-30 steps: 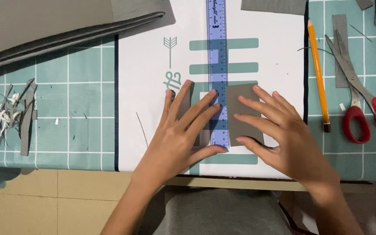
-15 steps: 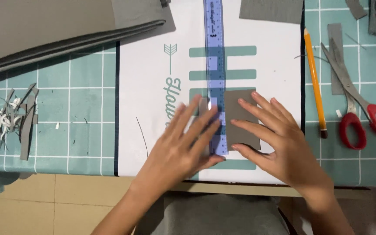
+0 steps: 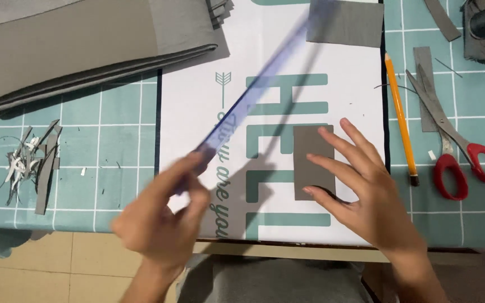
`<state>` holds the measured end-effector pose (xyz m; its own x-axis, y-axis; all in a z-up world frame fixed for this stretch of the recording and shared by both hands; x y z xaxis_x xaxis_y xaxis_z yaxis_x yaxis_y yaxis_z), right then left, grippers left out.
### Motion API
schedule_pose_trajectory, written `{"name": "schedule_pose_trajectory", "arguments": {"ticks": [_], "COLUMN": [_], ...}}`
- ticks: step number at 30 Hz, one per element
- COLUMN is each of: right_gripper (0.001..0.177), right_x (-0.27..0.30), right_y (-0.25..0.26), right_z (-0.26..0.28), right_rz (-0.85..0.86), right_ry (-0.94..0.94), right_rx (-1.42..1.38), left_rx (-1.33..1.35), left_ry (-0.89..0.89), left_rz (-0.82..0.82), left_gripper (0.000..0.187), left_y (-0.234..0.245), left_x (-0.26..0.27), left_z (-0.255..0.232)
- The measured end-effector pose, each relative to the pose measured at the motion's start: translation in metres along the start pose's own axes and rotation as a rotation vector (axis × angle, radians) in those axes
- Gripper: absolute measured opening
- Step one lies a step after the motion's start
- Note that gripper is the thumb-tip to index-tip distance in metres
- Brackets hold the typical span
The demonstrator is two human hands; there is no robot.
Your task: Marking a piece of leather with a pencil and ruler before cutting a semi-circular notch with scissors.
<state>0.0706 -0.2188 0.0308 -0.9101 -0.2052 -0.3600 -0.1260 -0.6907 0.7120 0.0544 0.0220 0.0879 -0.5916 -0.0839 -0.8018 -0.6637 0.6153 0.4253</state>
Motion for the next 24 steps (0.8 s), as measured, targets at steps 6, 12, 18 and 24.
{"name": "schedule_pose_trajectory", "arguments": {"ticks": [6, 12, 18, 24], "right_gripper": [0.038, 0.041, 0.040, 0.043], "right_x": [0.006, 0.015, 0.011, 0.005], "right_y": [-0.006, -0.009, -0.008, -0.011], "right_z": [0.001, 0.000, 0.004, 0.012], "right_rz": [0.002, -0.022, -0.018, 0.010], "right_ry": [0.051, 0.109, 0.126, 0.150], "right_rx": [0.107, 0.209, 0.221, 0.234], "left_rx": [0.392, 0.282, 0.006, 0.069], "left_ry": [0.783, 0.439, 0.044, -0.254], "left_rz": [-0.015, 0.287, 0.395, 0.567], "left_gripper": [0.028, 0.043, 0.023, 0.059], "left_y": [-0.014, -0.027, -0.030, -0.057], "left_x": [0.056, 0.063, 0.068, 0.063], "left_z": [0.028, -0.030, -0.055, -0.058]}}
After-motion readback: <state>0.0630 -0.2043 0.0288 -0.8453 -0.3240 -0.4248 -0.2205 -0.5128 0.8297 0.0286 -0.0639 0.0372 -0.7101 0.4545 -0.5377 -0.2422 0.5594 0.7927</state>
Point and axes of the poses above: each hand's wrist, its own x-axis away from the middle knuckle, its own y-axis out of the back of the hand, z = x × y, the point moved 10 cm from there along -x, towards the middle knuckle, and after that the axes turned 10 degrees about -z, right-handed, at the moved point
